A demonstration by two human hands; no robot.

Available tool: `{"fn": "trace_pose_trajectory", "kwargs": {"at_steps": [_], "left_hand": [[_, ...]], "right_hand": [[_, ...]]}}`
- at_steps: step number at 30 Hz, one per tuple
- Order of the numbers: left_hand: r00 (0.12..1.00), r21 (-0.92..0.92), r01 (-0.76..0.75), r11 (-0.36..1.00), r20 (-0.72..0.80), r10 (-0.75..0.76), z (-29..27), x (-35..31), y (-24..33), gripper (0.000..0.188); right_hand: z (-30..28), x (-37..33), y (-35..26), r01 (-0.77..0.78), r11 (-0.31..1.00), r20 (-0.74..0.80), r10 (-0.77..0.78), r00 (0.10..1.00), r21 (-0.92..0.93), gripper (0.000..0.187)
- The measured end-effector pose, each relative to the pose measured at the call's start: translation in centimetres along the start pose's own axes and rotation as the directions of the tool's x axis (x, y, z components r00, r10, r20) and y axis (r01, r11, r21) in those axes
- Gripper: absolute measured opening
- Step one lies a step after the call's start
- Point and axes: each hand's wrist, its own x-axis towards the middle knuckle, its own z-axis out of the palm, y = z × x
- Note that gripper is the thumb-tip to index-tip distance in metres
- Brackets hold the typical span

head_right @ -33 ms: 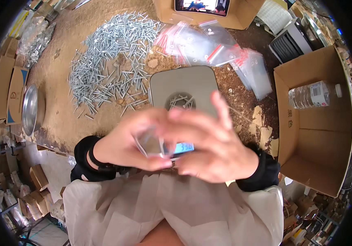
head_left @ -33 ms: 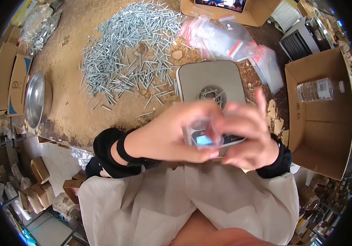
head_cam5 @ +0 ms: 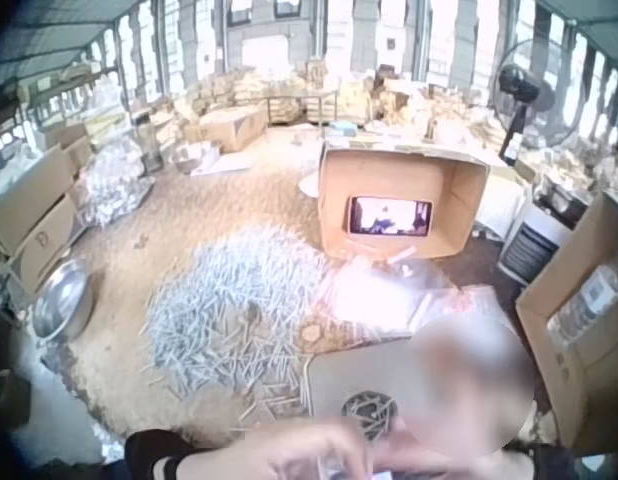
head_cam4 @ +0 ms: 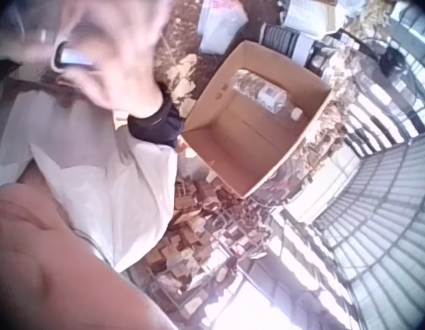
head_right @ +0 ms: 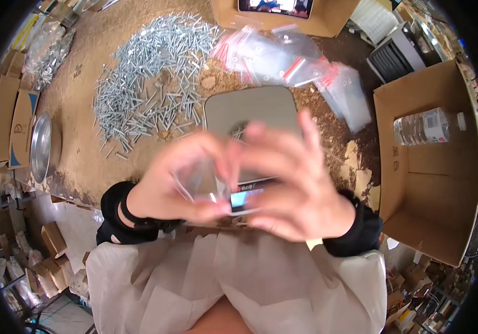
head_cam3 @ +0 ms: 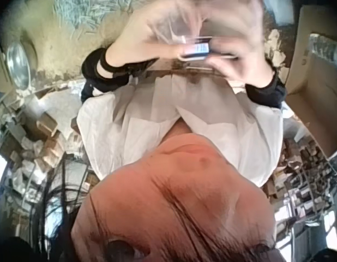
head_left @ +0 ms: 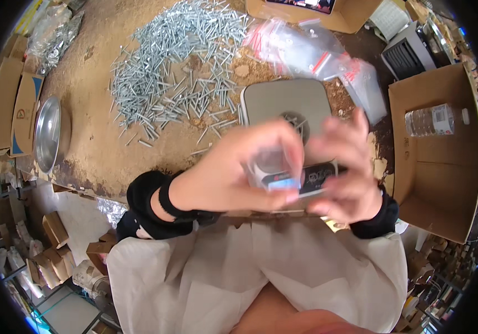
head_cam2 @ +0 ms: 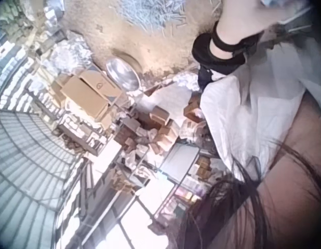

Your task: The person repeatedly scoops nails from a large pile on a wooden table, places them on a digital scale, and transfers them into small plastic bags. The person occasionally moves a metal bowl and adjusts the position of boxes on the floor.

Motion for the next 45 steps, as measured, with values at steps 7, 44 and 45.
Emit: {"fn": "trace_pose_trajectory", "kwargs": {"at_steps": [7,44,45], "left_hand": [[0.777,0.267,-0.218,0.939,-0.535,0.333,-1.7,0.5,-0.3,0.039],[0.998,-0.081,0.063,0.995,0.011,-0.062,2.2,3.8,-4.7,0.062],[1.0,-0.103,0.031,0.994,0.008,-0.03,2.2,3.9,-4.6,0.063]], "right_hand": [[0.3,-0.5,3.4,-0.232,0.965,-0.114,0.246,0.963,0.121,0.097],[0.1,-0.7,1.8,-0.264,0.947,-0.253,0.305,0.918,0.182,0.089],[0.3,-0.9,2.0,-0.239,0.964,-0.267,0.263,0.927,0.118,0.089]]}}
